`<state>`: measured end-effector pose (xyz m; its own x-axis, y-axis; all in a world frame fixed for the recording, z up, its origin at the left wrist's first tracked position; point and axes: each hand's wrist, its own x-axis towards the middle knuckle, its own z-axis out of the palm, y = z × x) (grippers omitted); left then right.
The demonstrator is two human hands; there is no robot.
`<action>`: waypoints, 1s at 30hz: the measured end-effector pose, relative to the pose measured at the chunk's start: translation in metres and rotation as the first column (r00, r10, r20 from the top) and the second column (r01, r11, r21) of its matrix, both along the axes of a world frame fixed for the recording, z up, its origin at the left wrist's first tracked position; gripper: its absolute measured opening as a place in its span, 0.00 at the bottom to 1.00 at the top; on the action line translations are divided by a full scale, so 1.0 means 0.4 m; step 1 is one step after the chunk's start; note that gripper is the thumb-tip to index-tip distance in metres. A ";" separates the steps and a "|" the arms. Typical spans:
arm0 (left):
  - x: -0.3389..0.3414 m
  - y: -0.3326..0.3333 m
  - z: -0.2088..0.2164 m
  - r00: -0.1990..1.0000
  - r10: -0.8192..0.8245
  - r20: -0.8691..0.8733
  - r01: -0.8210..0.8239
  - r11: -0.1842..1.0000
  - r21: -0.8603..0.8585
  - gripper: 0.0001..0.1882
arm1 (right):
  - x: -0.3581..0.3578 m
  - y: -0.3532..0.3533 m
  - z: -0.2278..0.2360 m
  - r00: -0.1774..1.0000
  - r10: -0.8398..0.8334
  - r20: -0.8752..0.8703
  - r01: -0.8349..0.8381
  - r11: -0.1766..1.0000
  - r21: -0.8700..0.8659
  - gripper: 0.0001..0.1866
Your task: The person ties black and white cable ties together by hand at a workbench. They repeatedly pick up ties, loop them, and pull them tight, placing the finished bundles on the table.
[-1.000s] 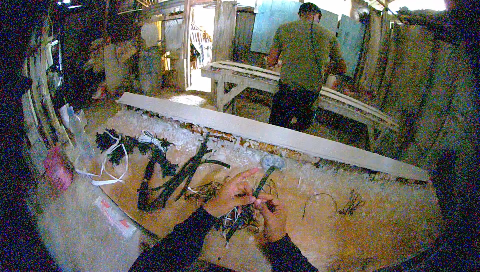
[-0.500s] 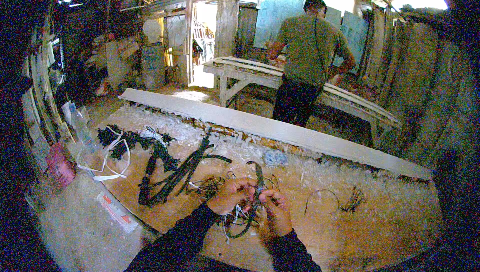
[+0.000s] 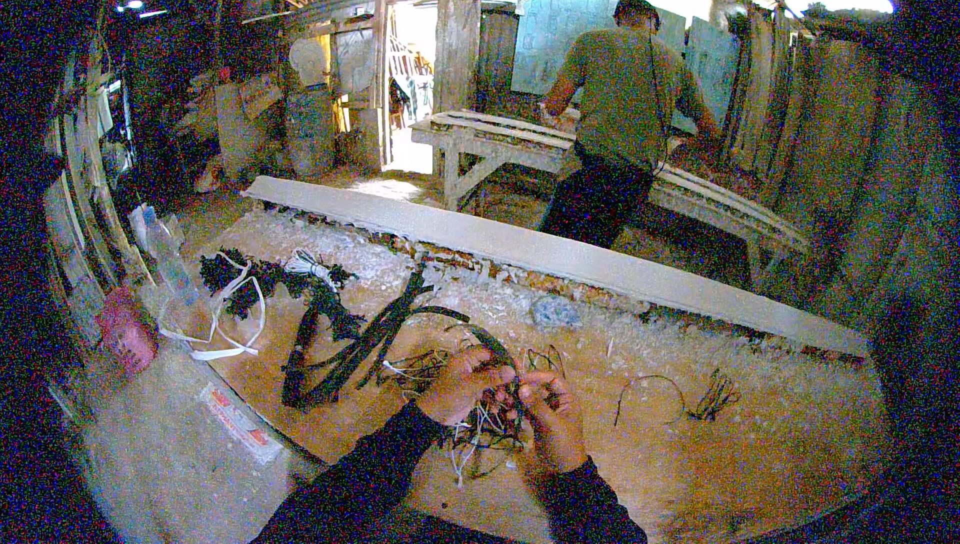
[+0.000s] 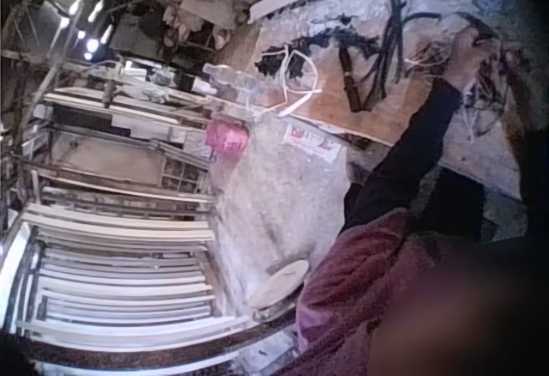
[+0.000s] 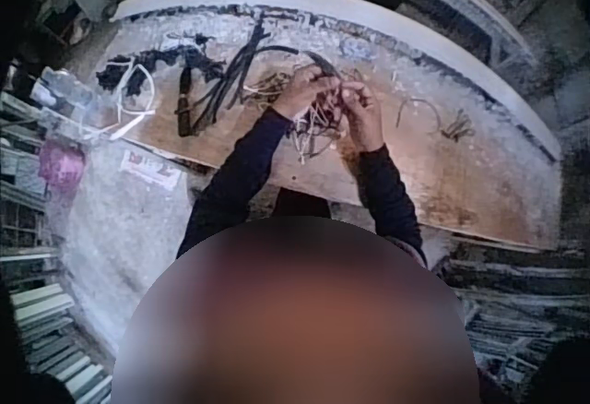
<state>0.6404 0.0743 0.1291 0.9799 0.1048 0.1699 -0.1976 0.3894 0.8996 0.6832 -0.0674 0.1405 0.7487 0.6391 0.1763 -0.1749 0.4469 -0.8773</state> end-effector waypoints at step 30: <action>0.008 -0.003 -0.001 0.997 0.073 0.008 -0.072 0.955 0.289 0.09 | 0.012 0.001 -0.002 0.970 -0.153 0.189 0.181 0.973 -0.144 0.06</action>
<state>0.6438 0.0729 0.1289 0.9721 0.1222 0.2004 -0.2127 0.0978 0.9722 0.6881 -0.0672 0.1395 0.8135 0.5380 0.2208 0.0538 0.3085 -0.9497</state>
